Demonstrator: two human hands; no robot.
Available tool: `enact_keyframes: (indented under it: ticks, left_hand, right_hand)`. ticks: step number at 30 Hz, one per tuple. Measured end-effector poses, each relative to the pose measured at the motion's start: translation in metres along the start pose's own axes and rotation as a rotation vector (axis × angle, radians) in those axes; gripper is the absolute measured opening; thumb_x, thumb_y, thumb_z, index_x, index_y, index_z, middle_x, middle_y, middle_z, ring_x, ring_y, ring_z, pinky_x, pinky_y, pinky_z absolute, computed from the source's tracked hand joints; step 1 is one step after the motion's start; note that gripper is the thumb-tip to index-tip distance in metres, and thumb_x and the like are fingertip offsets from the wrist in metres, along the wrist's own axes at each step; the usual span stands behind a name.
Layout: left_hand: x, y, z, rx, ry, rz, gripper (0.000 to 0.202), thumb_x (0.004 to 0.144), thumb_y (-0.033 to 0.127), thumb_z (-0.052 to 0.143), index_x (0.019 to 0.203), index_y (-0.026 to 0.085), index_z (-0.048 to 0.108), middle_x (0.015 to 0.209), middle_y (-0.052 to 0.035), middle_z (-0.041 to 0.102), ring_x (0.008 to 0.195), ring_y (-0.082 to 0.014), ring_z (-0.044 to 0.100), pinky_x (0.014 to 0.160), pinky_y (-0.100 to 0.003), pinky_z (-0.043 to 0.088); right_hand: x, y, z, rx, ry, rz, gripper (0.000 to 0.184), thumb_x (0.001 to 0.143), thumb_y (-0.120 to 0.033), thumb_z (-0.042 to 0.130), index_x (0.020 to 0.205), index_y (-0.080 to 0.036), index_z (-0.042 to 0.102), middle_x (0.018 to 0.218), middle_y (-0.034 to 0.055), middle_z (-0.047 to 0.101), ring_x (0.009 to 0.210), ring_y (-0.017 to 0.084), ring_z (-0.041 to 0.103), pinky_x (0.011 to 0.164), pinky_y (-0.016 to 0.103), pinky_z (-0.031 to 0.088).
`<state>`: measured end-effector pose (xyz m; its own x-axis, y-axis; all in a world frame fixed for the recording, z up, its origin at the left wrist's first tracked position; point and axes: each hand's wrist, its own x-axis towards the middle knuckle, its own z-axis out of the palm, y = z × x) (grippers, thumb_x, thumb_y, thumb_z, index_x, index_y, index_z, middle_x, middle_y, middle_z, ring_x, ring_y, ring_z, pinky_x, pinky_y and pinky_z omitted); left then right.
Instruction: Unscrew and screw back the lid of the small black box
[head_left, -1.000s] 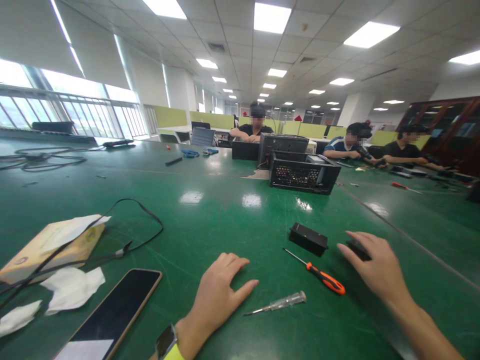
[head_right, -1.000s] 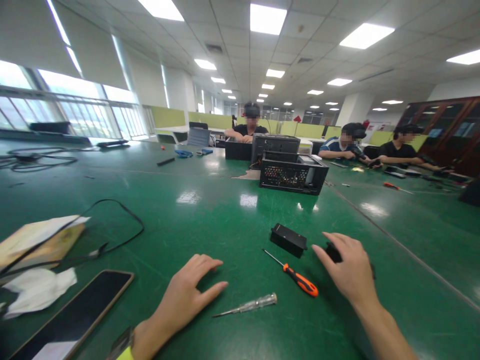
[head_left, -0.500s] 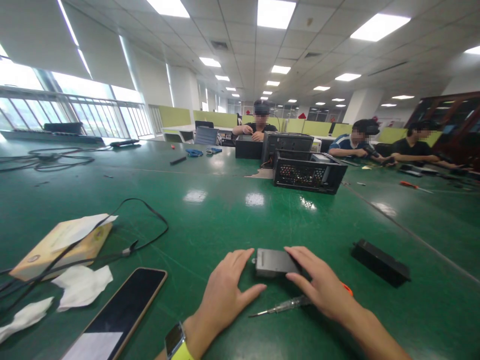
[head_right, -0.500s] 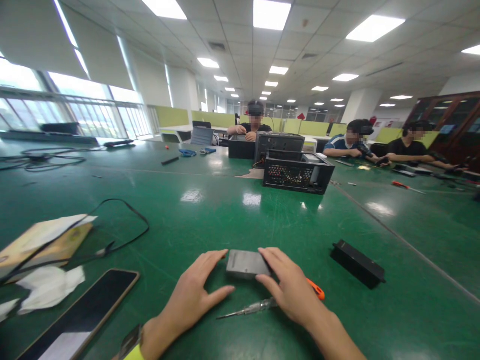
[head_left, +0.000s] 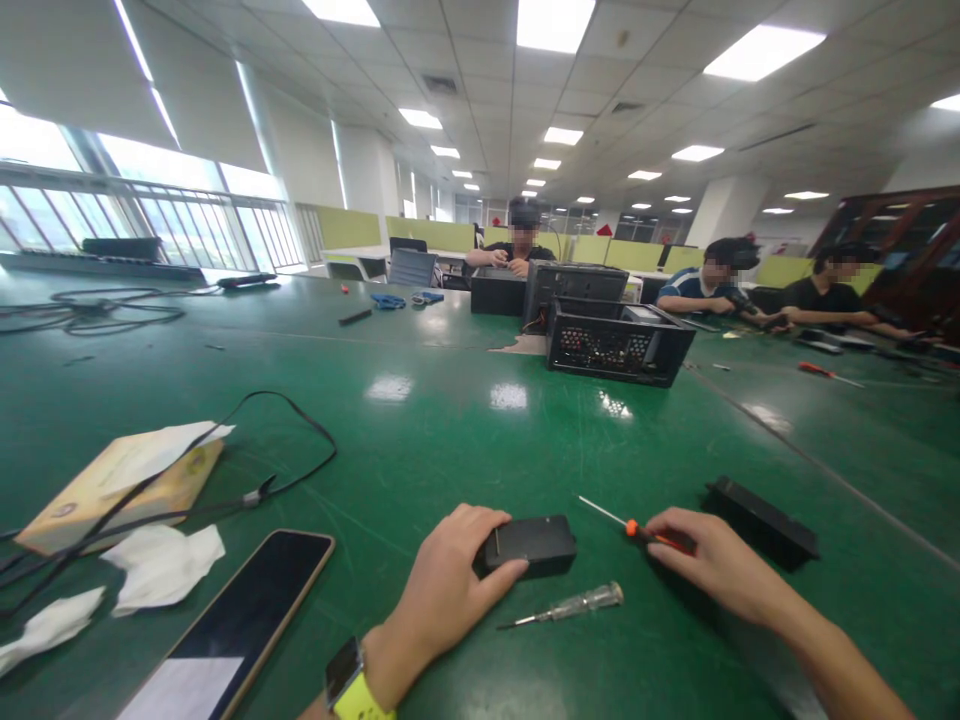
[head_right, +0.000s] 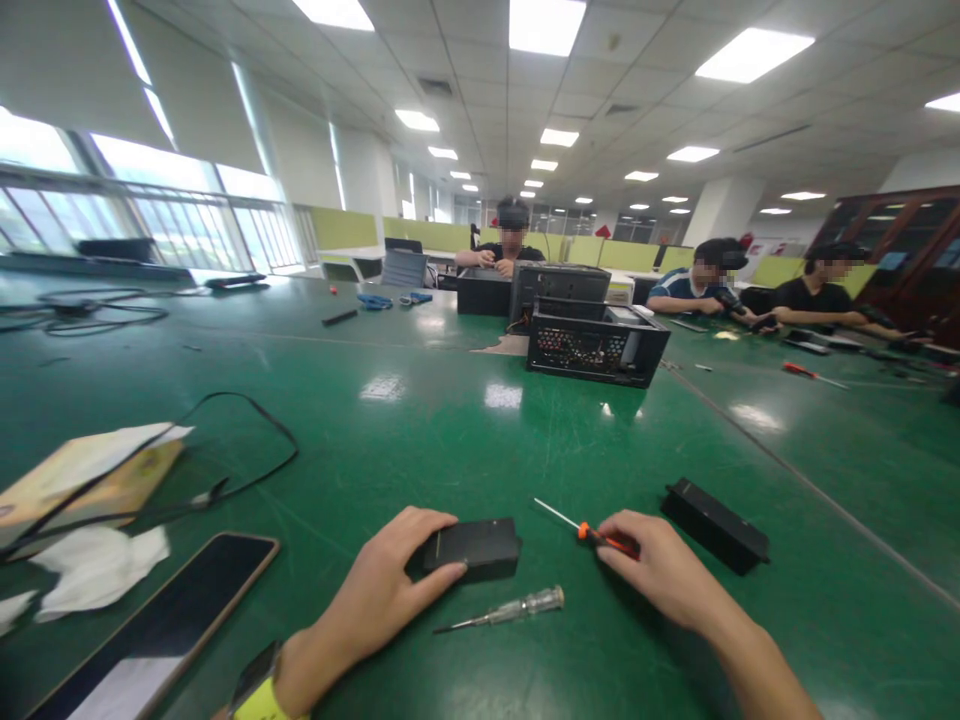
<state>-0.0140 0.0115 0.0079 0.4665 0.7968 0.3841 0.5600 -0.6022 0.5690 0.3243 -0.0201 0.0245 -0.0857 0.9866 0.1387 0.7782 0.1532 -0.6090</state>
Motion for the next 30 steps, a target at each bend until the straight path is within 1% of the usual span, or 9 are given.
enact_keyframes:
  ticks: [2,4,6,8,10,15,23,26,30]
  left_hand:
    - [0.000,0.002,-0.001,-0.028,-0.026,0.026,0.031,0.086,0.036,0.068,0.111,0.019,0.063,0.104,-0.0080,0.068,0.095,-0.0262,0.062,0.085,-0.042,0.051]
    - [-0.001,0.004,-0.002,-0.051,-0.049,0.052,0.031,0.086,0.037,0.068,0.112,0.020,0.063,0.105,-0.0078,0.068,0.095,-0.0257,0.061,0.085,-0.041,0.051]
    - [-0.001,0.006,-0.003,-0.062,-0.057,0.068,0.030,0.087,0.037,0.067,0.112,0.020,0.064,0.106,-0.0076,0.068,0.095,-0.0254,0.061,0.085,-0.040,0.050]
    - [-0.002,0.008,-0.005,-0.062,-0.059,0.081,0.029,0.087,0.036,0.066,0.111,0.020,0.064,0.105,-0.0073,0.068,0.094,-0.0251,0.061,0.084,-0.040,0.050]
    - [-0.002,0.009,-0.006,-0.058,-0.065,0.092,0.028,0.087,0.036,0.066,0.110,0.021,0.064,0.104,-0.0070,0.069,0.093,-0.0249,0.061,0.083,-0.040,0.050]
    - [-0.001,0.010,-0.007,-0.065,-0.072,0.110,0.027,0.087,0.036,0.065,0.109,0.021,0.064,0.103,-0.0067,0.069,0.091,-0.0246,0.061,0.082,-0.039,0.050]
    - [-0.001,0.010,-0.007,-0.063,-0.077,0.105,0.027,0.085,0.033,0.067,0.109,0.021,0.064,0.102,-0.0062,0.070,0.091,-0.0245,0.061,0.082,-0.038,0.049]
    - [0.000,0.011,-0.007,-0.056,-0.074,0.103,0.027,0.086,0.033,0.066,0.110,0.021,0.064,0.103,-0.0062,0.070,0.092,-0.0242,0.060,0.082,-0.038,0.049]
    - [0.000,0.011,-0.008,-0.059,-0.077,0.107,0.026,0.087,0.035,0.066,0.109,0.021,0.065,0.102,-0.0065,0.070,0.091,-0.0241,0.060,0.081,-0.038,0.049]
  right_hand:
    - [0.000,-0.005,-0.003,0.065,0.095,0.007,0.036,0.090,-0.047,0.052,0.101,-0.021,0.075,0.088,0.0068,0.070,0.074,0.021,0.063,0.066,0.032,0.051]
    - [-0.002,-0.014,-0.006,0.160,0.134,0.006,0.045,0.093,-0.050,0.045,0.108,-0.020,0.074,0.087,0.0074,0.068,0.065,0.018,0.060,0.055,0.030,0.048]
    - [-0.005,-0.024,-0.009,0.239,0.081,-0.030,0.040,0.091,-0.050,0.051,0.104,-0.021,0.076,0.086,0.0067,0.067,0.067,0.018,0.060,0.056,0.030,0.048]
    - [-0.007,-0.029,-0.012,0.271,0.023,-0.070,0.030,0.087,-0.046,0.060,0.094,-0.023,0.078,0.087,0.0063,0.067,0.079,0.021,0.063,0.068,0.033,0.050]
    - [-0.008,-0.030,-0.013,0.256,0.007,-0.082,0.027,0.087,-0.044,0.062,0.088,-0.023,0.079,0.088,0.0062,0.066,0.086,0.023,0.063,0.076,0.036,0.049]
    - [-0.008,-0.027,-0.012,0.226,0.005,-0.082,0.025,0.086,-0.043,0.063,0.083,-0.024,0.078,0.087,0.0050,0.061,0.083,0.022,0.060,0.076,0.037,0.048]
    - [-0.008,-0.035,-0.018,0.145,0.014,-0.112,0.025,0.087,-0.042,0.061,0.084,-0.025,0.078,0.087,0.0047,0.060,0.084,0.022,0.059,0.074,0.035,0.047]
    - [-0.003,-0.045,-0.024,0.101,0.003,-0.146,0.022,0.086,-0.038,0.061,0.083,-0.024,0.078,0.084,0.0044,0.060,0.082,0.021,0.060,0.073,0.035,0.047]
    - [0.012,-0.072,-0.040,0.015,-0.081,-0.180,0.022,0.085,-0.027,0.057,0.079,-0.025,0.078,0.079,0.0030,0.061,0.074,0.018,0.060,0.068,0.032,0.048]
